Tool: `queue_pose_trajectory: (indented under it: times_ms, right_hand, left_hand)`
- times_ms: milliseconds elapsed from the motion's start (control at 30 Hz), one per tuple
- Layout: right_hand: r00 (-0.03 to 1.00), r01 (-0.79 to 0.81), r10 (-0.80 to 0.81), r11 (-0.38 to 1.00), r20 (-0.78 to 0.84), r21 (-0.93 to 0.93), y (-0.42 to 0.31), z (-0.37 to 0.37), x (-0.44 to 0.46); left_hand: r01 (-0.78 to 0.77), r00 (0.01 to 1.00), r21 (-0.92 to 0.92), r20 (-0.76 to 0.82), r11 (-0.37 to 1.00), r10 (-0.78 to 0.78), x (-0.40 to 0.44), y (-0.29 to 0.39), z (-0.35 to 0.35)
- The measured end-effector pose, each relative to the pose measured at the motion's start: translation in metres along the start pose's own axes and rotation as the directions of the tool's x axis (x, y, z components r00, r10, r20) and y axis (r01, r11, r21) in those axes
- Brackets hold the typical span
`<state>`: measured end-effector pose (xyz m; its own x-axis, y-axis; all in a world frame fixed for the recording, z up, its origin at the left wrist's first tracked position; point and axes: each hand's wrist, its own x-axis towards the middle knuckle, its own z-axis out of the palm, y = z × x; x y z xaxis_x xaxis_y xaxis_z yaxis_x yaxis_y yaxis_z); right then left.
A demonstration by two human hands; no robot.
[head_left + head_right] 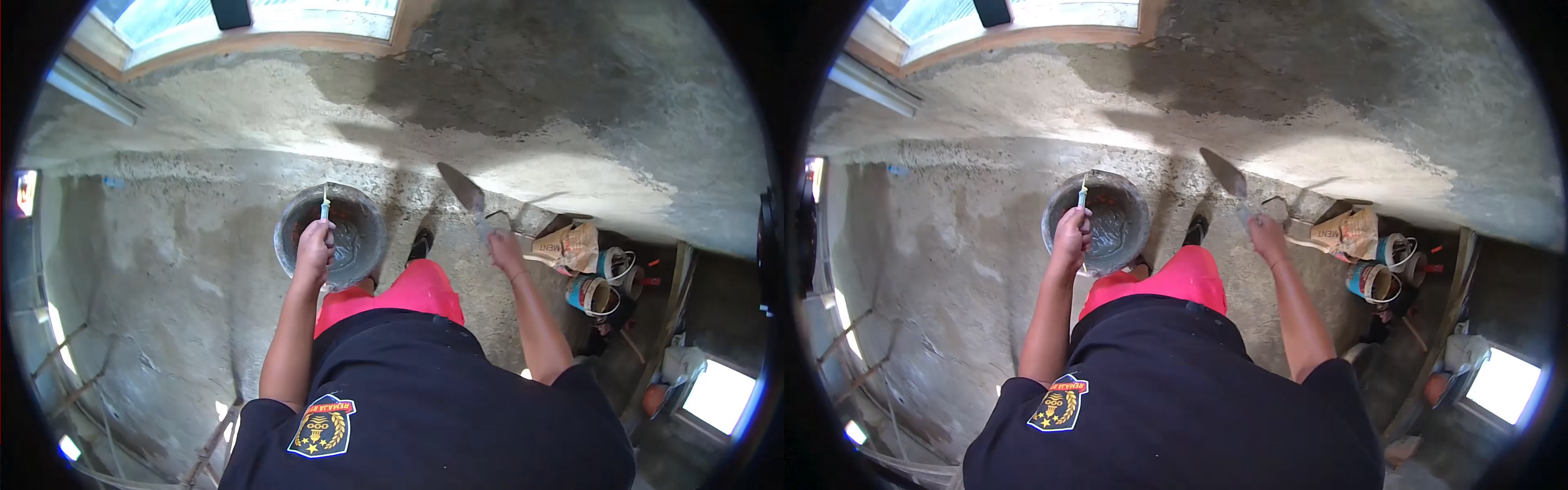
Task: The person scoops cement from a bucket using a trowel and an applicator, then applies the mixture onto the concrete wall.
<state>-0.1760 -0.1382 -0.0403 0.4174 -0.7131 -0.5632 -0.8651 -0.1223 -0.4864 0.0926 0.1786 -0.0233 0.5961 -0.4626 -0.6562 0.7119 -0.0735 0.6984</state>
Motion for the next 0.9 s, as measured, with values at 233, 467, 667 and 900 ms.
queue_pose_trajectory:
  times_ms: [233, 467, 667, 900]
  right_hand:
    - [0.893, 0.423, -0.437, 0.897, 0.113, 0.127, -0.039, 0.041, -0.068]
    - [0.597, 0.775, -0.765, 0.47, 0.243, -0.423, -0.121, 0.017, -0.052]
    - [0.233, 0.806, -0.866, -0.082, 0.442, -0.586, -0.176, 0.017, -0.01]
    - [0.131, 0.81, -0.738, -0.305, 0.662, -0.501, -0.182, 0.002, -0.005]
  left_hand:
    - [-0.019, 0.994, 0.072, 0.105, 0.997, 0.011, -0.019, 0.037, 0.021]
    - [-0.116, 0.99, 0.183, 0.097, 0.976, 0.099, -0.03, 0.056, 0.057]
    - [-0.145, 0.984, 0.169, 0.128, 0.975, 0.124, -0.051, 0.069, 0.095]
    - [-0.241, 0.97, 0.226, 0.077, 0.944, 0.229, -0.086, 0.069, 0.148]
